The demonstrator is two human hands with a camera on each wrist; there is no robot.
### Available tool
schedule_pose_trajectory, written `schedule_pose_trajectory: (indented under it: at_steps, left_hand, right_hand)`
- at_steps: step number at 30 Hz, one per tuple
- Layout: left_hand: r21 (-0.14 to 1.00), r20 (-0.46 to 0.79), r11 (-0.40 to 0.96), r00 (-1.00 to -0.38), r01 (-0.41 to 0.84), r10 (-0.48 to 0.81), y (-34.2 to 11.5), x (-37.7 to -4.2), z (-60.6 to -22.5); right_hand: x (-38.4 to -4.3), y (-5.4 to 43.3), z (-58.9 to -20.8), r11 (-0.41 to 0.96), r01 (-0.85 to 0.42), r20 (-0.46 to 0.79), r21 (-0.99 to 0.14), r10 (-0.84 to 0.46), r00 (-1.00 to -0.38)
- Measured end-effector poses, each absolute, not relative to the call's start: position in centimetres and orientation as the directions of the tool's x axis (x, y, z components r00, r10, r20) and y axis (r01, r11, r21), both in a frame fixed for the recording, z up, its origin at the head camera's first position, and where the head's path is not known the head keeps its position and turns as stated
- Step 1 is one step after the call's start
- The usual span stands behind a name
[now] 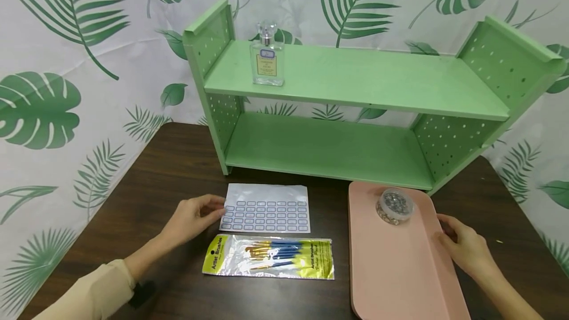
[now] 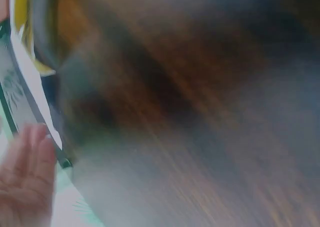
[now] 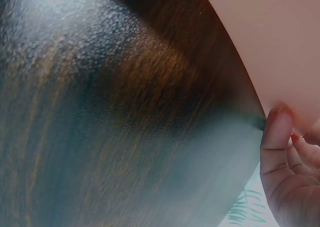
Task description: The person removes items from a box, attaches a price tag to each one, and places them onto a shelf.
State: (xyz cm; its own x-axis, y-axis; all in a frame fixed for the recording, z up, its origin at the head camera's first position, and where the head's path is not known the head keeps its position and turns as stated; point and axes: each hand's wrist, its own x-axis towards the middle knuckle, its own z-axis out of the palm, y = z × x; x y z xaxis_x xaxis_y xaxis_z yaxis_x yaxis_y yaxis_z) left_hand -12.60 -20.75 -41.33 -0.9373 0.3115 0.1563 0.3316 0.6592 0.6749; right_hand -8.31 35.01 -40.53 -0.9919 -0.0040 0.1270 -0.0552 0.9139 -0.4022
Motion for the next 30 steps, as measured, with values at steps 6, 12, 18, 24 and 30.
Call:
schedule_pose_trajectory:
  at_steps: [6, 12, 18, 24, 30]
  left_hand:
    - [0.793, -0.113, 0.608, -0.989, -0.036, 0.09, -21.2, -14.4, -41.3]
    - [0.784, -0.193, 0.612, -0.978, -0.105, 0.08, -20.4, -16.0, -41.4]
    - [0.69, -0.184, 0.719, -0.981, -0.081, 0.067, -19.4, -17.6, -41.7]
    - [0.623, -0.154, 0.78, -0.987, -0.061, 0.046, -19.0, -18.3, -42.0]
    - [0.589, -0.154, 0.804, -0.988, -0.079, 0.016, -18.6, -18.4, -42.4]
  right_hand:
    - [-8.3, 35.2, -40.7, 0.916, -0.059, 0.137, -0.397, -0.005, -0.991]
    - [-8.4, 35.2, -40.8, 0.914, -0.061, 0.136, -0.401, -0.007, -0.991]
    - [-8.3, 35.2, -40.9, 0.914, -0.06, 0.137, -0.4, -0.005, -0.99]
    - [-8.3, 35.2, -41.0, 0.91, -0.056, 0.13, -0.41, -0.002, -0.991]
    - [-8.3, 35.2, -41.0, 0.912, -0.057, 0.138, -0.407, 0.0, -0.99]
